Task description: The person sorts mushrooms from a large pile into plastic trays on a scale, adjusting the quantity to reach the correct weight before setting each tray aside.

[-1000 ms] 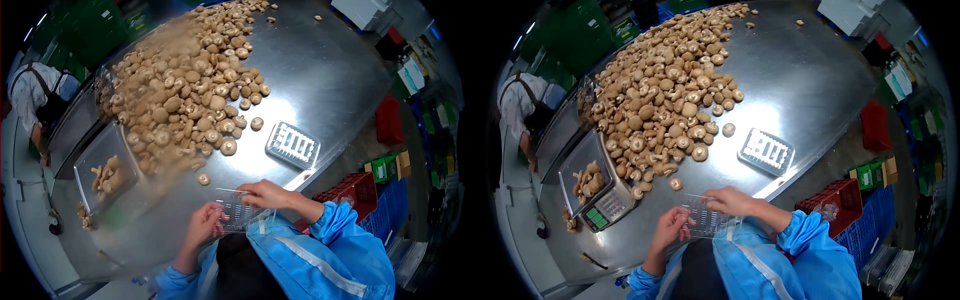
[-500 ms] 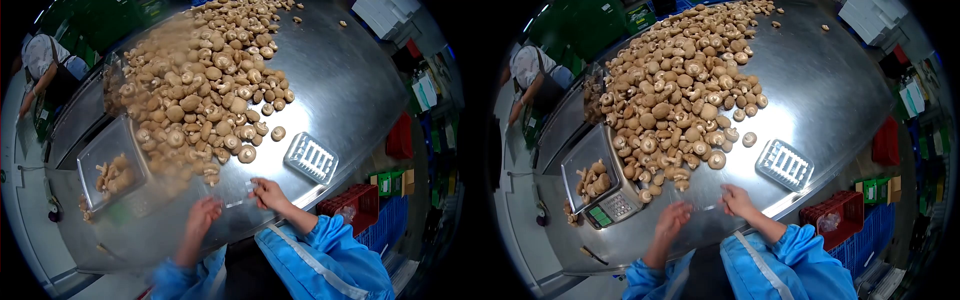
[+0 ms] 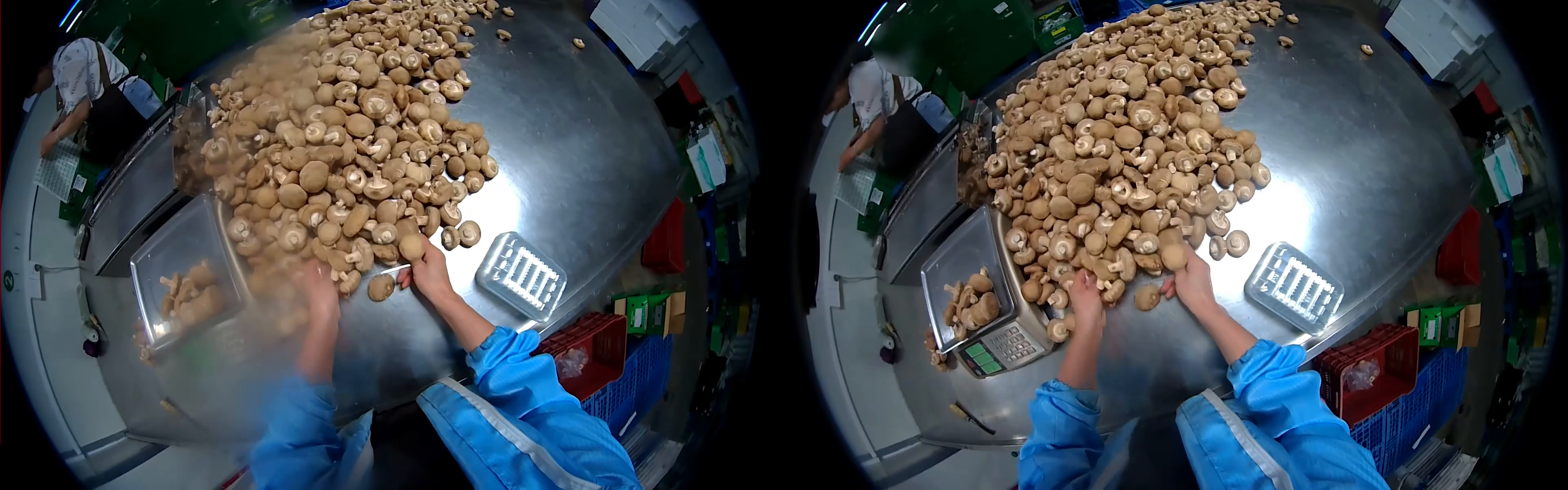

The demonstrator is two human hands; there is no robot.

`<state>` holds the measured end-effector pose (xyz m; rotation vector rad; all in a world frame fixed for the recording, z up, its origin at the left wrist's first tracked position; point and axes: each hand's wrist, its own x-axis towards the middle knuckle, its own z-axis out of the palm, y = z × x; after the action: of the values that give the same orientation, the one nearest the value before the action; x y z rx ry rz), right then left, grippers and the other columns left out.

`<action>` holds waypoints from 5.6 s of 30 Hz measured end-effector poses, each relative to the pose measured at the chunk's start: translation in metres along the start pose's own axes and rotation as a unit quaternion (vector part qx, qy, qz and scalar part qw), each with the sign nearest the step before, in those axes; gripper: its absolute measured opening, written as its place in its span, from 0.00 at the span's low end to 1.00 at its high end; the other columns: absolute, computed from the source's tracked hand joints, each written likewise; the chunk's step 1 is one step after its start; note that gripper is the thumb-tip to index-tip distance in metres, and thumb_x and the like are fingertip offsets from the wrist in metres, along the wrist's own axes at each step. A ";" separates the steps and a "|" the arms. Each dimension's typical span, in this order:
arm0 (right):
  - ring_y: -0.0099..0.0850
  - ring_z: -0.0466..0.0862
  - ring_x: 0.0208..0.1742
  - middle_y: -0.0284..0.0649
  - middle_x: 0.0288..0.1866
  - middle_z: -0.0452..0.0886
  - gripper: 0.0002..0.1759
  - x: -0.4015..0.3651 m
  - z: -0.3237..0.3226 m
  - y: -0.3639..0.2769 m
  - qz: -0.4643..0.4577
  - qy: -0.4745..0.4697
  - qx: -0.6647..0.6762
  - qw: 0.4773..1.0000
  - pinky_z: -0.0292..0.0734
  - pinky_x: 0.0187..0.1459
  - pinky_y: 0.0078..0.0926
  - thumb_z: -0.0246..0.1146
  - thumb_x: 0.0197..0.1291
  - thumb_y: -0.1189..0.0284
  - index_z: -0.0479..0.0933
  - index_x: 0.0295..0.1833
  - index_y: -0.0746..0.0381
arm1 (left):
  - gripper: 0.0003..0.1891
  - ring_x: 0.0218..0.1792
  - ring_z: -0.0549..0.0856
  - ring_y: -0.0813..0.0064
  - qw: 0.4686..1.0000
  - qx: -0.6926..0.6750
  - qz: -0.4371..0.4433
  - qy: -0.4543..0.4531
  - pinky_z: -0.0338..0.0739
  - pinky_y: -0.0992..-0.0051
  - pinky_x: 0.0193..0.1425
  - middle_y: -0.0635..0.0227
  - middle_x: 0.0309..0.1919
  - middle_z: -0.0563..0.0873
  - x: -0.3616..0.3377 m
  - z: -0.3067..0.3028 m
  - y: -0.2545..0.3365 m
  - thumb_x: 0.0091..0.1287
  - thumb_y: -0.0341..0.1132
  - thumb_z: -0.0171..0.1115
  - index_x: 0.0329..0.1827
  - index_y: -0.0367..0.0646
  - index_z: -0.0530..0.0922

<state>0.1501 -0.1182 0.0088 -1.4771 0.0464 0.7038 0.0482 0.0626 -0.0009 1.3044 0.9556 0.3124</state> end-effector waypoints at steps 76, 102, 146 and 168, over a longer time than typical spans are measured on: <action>0.39 0.89 0.31 0.51 0.36 0.85 0.17 -0.157 0.121 -0.016 -0.089 0.027 0.016 0.996 0.87 0.30 0.30 0.54 0.76 0.69 0.71 0.58 0.74 | 0.03 0.42 0.89 0.49 0.961 0.139 0.211 -0.109 0.90 0.47 0.32 0.53 0.47 0.81 0.090 -0.422 0.045 0.79 0.32 0.49 0.48 0.44 0.66; 0.38 0.89 0.37 0.47 0.45 0.83 0.16 -0.060 0.331 -0.025 -0.010 -0.168 -0.017 0.986 0.89 0.37 0.28 0.46 0.75 0.80 0.69 0.64 0.70 | 0.18 0.60 0.81 0.59 0.950 -0.236 0.101 0.178 0.81 0.58 0.60 0.53 0.58 0.81 0.172 -0.453 0.188 0.75 0.32 0.58 0.63 0.32 0.72; 0.45 0.76 0.67 0.53 0.67 0.76 0.31 -0.054 0.234 -0.063 -0.275 0.049 -0.444 0.851 0.71 0.68 0.40 0.67 0.64 0.72 0.68 0.71 0.66 | 0.16 0.64 0.78 0.69 0.954 0.063 0.261 0.130 0.72 0.70 0.69 0.55 0.61 0.81 -0.005 -0.409 0.117 0.76 0.27 0.50 0.64 0.32 0.73; 0.57 0.52 0.81 0.61 0.83 0.44 0.32 -0.062 0.349 -0.033 -0.293 -0.167 -0.347 0.875 0.53 0.78 0.45 0.51 0.77 0.63 0.53 0.81 0.60 | 0.29 0.70 0.71 0.53 0.750 0.483 0.448 0.066 0.55 0.48 0.75 0.60 0.64 0.79 0.029 -0.319 0.122 0.65 0.47 0.63 0.66 0.41 0.75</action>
<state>-0.0190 0.1777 0.1112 -1.8850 -0.9760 0.4713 -0.1333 0.3318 0.1094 2.7331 0.4940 0.6978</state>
